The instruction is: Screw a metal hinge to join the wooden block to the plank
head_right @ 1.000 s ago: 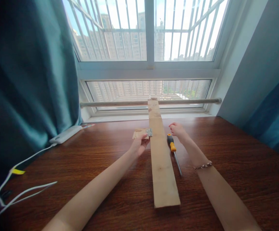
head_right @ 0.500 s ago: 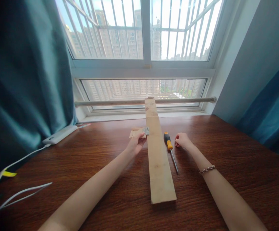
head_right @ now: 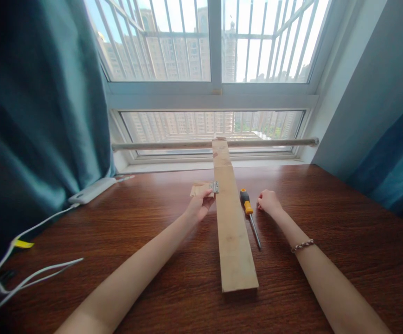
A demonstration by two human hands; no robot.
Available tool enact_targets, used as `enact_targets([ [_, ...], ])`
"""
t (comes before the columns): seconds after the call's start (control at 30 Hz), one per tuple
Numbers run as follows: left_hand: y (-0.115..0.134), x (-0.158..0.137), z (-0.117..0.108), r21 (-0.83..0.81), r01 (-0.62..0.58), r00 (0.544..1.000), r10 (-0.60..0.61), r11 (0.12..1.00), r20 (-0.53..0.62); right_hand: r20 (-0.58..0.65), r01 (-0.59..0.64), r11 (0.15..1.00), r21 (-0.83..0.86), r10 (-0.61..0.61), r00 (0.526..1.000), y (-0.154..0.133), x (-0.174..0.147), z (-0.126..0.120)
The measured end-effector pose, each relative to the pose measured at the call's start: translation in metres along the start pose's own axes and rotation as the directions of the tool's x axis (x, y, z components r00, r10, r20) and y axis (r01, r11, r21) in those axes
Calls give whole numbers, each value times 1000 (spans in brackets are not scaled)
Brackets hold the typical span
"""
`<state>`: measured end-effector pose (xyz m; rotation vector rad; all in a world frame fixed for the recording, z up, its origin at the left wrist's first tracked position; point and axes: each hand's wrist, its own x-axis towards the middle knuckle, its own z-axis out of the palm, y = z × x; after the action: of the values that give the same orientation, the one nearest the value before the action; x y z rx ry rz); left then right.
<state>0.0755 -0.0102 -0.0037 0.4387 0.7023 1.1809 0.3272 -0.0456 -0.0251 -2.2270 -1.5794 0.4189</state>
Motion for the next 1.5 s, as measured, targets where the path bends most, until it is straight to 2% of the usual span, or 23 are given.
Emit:
enact_targets([
  [0.13,0,-1,0,-8,-9,1000,9,1000,17,-66,22,994,-110,-30,997,0,-2,-2],
  [0.27,0,-1,-1,-15,-5,999,6,1000,34,-164,-6,976,-218,-30,986,-2,-5,-2],
  [0.4,0,-1,-1,-16,-4,999,4,1000,41,-178,-20,970,-243,-24,984,1,-4,1],
  [0.83,-1,2,-2,-8,7,1000,-7,1000,23,-122,103,989,-102,-115,986,19,9,4],
  [1.4,1,1,0,-28,11,1000,-11,1000,24,-94,82,996,35,-78,993,32,19,4],
  [1.5,0,1,1,-33,14,1000,-14,999,4,-127,68,996,52,-61,990,27,16,1],
])
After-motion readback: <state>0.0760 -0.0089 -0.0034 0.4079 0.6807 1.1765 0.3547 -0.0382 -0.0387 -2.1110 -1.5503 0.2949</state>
